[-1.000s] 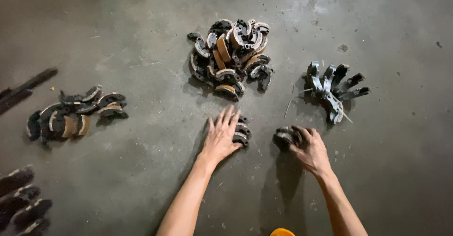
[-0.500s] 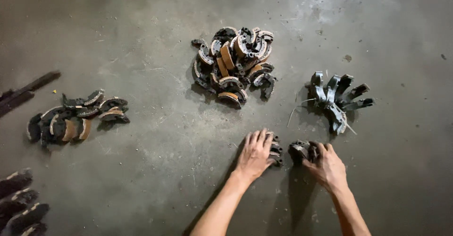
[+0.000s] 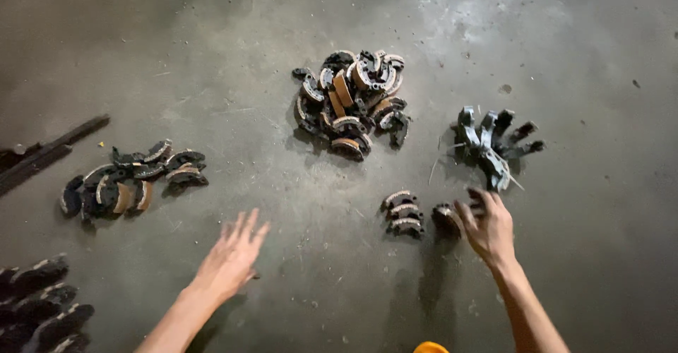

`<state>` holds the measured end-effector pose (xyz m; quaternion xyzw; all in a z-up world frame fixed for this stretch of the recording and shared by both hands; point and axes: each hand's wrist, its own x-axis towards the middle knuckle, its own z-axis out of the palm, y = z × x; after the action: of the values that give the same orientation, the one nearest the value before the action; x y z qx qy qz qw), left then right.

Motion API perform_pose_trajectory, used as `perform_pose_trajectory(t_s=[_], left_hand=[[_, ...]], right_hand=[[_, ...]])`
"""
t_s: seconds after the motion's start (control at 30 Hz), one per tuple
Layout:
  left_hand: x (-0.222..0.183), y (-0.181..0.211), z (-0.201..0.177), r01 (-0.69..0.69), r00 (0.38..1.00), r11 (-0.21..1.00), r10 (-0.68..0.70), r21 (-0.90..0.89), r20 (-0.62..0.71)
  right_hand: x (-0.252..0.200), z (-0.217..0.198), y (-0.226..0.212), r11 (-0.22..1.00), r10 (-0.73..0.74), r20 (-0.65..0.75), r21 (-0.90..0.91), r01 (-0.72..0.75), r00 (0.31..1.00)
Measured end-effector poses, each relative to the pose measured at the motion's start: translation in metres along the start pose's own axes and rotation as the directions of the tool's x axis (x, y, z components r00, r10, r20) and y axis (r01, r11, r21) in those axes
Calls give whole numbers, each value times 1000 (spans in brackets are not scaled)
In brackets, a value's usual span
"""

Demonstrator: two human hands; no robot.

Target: Sorting used motorcycle brake shoes into piles on the floor

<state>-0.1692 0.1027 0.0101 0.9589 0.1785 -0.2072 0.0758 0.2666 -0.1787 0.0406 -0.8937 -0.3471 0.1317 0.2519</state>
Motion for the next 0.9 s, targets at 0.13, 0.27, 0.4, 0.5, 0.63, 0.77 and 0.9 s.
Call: perform_pose_trajectory(t_s=[0.13, 0.27, 0.4, 0.5, 0.63, 0.77, 0.9], left_hand=[[-25, -23, 49, 283, 956, 955, -274, -91, 102], [-18, -31, 108, 343, 938, 938, -345, 56, 25], [-11, -28, 104, 372, 907, 924, -383, 92, 174], [-4, -23, 107, 364, 918, 928, -372, 79, 140], [-6, -22, 86, 374, 926, 927, -371, -32, 75], [-6, -34, 90, 378, 920, 919, -359, -114, 157], [-12, -28, 79, 324, 944, 945, -320, -48, 77]], right_hand=[[33, -17, -66, 980, -192, 148, -24, 198, 970], [91, 14, -91, 939, -290, 145, -146, 310, 946], [148, 83, -85, 973, 76, 184, -227, -33, 980], [171, 125, -67, 972, 160, 145, -193, -131, 976], [145, 102, -114, 922, 328, 110, 181, -343, 938], [71, 131, -145, 882, 19, 251, 452, -135, 968], [2, 193, -189, 723, -493, 181, 630, 284, 851]])
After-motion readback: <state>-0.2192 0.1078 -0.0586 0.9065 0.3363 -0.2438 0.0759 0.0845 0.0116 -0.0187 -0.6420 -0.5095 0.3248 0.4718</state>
